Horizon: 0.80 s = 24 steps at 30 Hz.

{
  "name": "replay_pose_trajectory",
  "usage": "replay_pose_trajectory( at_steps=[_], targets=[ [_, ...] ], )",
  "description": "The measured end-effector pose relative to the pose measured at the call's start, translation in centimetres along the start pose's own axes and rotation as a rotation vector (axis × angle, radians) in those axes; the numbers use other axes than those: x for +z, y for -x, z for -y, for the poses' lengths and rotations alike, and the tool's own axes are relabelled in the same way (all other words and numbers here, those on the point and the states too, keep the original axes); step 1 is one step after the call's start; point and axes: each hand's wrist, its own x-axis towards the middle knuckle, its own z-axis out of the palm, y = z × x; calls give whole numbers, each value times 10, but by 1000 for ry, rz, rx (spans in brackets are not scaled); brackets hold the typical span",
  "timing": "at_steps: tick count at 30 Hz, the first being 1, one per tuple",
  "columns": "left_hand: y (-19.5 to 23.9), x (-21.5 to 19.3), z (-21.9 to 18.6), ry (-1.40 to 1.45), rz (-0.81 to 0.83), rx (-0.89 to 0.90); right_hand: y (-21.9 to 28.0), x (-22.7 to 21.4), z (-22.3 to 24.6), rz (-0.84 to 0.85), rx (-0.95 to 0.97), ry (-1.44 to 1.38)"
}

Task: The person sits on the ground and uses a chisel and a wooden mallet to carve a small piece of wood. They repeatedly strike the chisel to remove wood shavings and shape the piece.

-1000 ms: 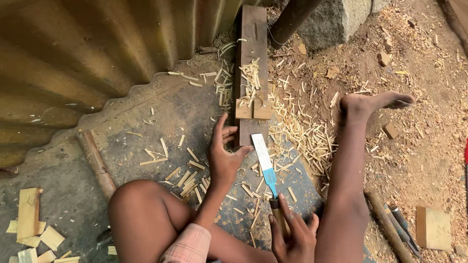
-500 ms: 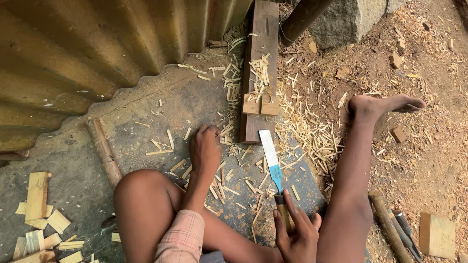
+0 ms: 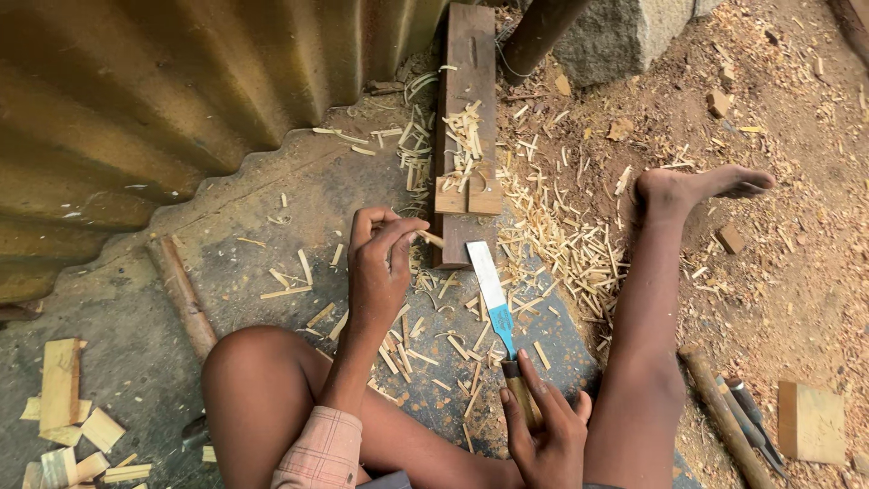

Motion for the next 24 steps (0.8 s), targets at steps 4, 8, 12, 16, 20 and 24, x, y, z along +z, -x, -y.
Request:
replay_pose_trajectory(
  at_steps=[4,8,12,16,20,24],
  targets=[
    [-3,20,-1,-152,102,247,5,5,3,33,4,919],
    [7,40,9,-239,212,309,4,-6,1,85,6,1402],
    [6,46,8,-319,272,332,-4,-7,-1,43,-8,1371],
    [6,36,-2,-322,315,353,-2,-9,-4,101,-19,1070],
    [9,27,-14,-341,404,333,-2,-15,-3,87,-28,1789],
    [6,31,-21,-376,403,361,-15,-15,-4,96,-56,1083]
  ],
)
